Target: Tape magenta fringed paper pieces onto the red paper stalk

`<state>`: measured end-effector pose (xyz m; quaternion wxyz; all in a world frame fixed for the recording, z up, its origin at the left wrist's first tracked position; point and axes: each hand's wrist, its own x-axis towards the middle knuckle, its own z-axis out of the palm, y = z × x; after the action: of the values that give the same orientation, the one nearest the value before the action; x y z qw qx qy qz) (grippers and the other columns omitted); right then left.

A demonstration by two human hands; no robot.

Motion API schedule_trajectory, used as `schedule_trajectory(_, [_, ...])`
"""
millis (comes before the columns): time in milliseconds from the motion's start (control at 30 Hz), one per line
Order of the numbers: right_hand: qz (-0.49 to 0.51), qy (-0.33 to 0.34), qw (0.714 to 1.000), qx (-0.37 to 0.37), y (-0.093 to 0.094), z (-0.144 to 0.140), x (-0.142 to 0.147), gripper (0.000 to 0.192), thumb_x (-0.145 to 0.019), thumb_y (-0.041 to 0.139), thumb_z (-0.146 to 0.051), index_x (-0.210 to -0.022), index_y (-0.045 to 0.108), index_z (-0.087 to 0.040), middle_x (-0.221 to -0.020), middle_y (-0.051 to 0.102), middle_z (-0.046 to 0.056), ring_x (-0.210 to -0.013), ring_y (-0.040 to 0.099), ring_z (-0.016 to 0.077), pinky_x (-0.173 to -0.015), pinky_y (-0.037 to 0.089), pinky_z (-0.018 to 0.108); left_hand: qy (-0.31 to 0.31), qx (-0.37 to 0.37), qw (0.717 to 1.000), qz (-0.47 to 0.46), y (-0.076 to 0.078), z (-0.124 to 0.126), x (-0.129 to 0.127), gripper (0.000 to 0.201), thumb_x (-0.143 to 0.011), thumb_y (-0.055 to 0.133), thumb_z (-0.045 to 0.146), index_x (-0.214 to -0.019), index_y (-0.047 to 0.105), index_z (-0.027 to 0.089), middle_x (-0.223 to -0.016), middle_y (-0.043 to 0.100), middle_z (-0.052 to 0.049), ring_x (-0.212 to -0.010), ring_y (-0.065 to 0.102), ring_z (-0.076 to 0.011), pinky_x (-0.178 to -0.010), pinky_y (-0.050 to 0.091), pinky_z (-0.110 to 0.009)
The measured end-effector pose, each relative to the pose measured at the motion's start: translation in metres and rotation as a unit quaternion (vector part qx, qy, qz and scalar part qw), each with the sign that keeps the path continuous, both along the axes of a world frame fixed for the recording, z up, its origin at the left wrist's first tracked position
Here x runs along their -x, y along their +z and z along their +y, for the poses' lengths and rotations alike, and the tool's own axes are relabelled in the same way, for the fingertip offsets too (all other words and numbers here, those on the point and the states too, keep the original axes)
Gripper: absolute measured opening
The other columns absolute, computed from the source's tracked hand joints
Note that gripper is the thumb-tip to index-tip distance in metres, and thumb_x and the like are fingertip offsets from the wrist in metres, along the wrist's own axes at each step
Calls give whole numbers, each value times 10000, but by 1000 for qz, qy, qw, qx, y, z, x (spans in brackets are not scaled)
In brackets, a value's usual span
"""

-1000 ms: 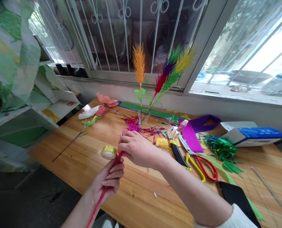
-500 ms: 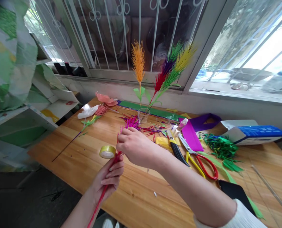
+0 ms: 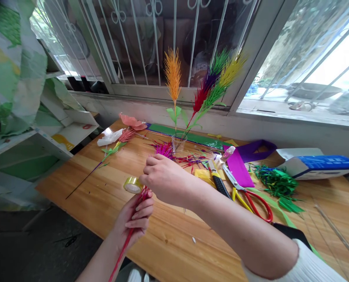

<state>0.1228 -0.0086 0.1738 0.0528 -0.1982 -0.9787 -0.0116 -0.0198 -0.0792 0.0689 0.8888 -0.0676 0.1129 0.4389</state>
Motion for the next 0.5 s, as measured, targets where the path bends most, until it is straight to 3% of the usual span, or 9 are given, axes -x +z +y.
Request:
schedule_trajectory(233, [21, 14, 999, 46, 12, 8, -5, 147, -816, 491, -135, -716, 597, -161, -722, 606, 36, -802, 450, 157, -747, 330, 282, -8, 5, 1000, -8, 4, -1, 0, 169, -874, 365, 195, -842, 488, 84, -538, 283, 68, -377, 324, -2, -242, 190, -21])
schedule_trajectory(500, [18, 46, 993, 108, -1, 23, -5, 158, -805, 508, -130, -759, 656, -163, -719, 620, 46, -791, 453, 157, -713, 346, 268, -12, 7, 1000, -17, 2, -1, -1, 220, -889, 330, 212, -845, 498, 78, -538, 288, 65, -377, 314, -5, -234, 191, -23])
